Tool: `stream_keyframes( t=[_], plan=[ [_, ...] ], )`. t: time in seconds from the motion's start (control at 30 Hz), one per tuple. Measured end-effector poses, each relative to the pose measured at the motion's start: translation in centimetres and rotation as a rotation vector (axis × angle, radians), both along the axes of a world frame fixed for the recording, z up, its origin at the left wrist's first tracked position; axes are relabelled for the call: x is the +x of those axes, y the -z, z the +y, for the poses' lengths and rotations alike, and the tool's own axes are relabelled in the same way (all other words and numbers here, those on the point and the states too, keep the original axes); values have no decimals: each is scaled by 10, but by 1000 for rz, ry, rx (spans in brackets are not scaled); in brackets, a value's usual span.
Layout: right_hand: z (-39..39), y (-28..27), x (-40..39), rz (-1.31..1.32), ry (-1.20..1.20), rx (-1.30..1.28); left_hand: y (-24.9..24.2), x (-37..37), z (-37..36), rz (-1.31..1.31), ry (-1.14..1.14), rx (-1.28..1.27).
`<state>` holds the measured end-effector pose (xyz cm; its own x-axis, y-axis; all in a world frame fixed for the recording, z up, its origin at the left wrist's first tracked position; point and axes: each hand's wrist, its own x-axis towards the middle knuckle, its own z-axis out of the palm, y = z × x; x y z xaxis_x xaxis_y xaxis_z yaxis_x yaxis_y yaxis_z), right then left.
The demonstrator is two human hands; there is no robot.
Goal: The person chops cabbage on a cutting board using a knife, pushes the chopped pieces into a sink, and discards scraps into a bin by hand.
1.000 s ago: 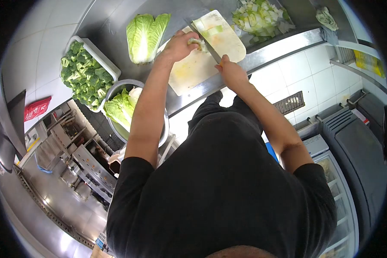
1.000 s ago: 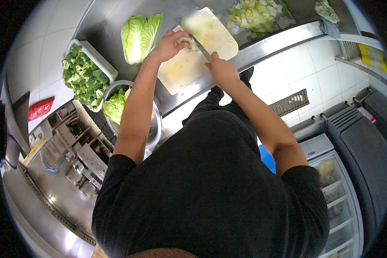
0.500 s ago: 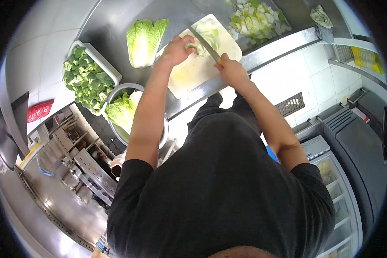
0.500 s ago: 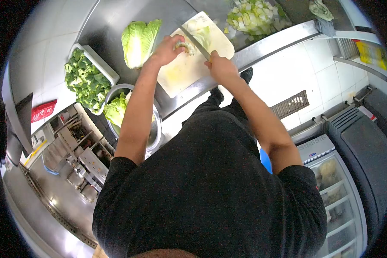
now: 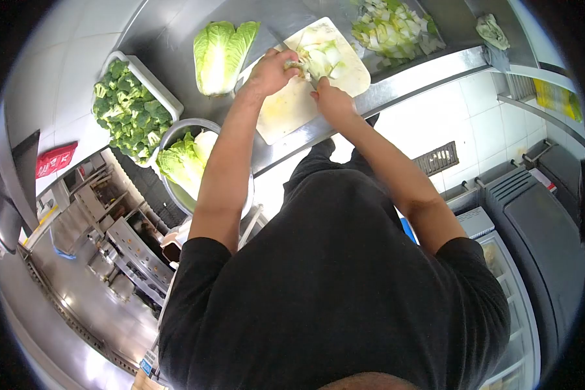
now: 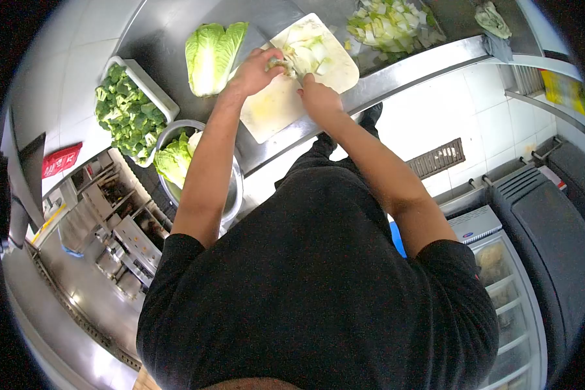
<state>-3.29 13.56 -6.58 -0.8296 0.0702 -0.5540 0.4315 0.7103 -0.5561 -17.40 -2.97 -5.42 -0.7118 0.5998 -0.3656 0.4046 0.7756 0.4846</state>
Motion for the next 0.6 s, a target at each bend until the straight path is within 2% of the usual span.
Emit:
stream_keyframes(
  t=[0.13,0.23,0.27,0.37,0.4,0.6],
  plan=[
    [9,8,-1,2,-4,-8,0,-4,0,-14,-17,0],
    [25,7,-10,23,-23,19,-6,16,12,86,-305,-29],
    [32,4,-8,23,-29,34,-9,24,20,123,-391,-141],
    [49,0,1,19,-5,63,-20,44,40,6,-575,-225],
    [52,-3,2,19,5,68,-15,45,42,17,-588,-163],
    [64,-19,8,52,-23,86,-12,33,23,128,-124,-66]
  ],
)
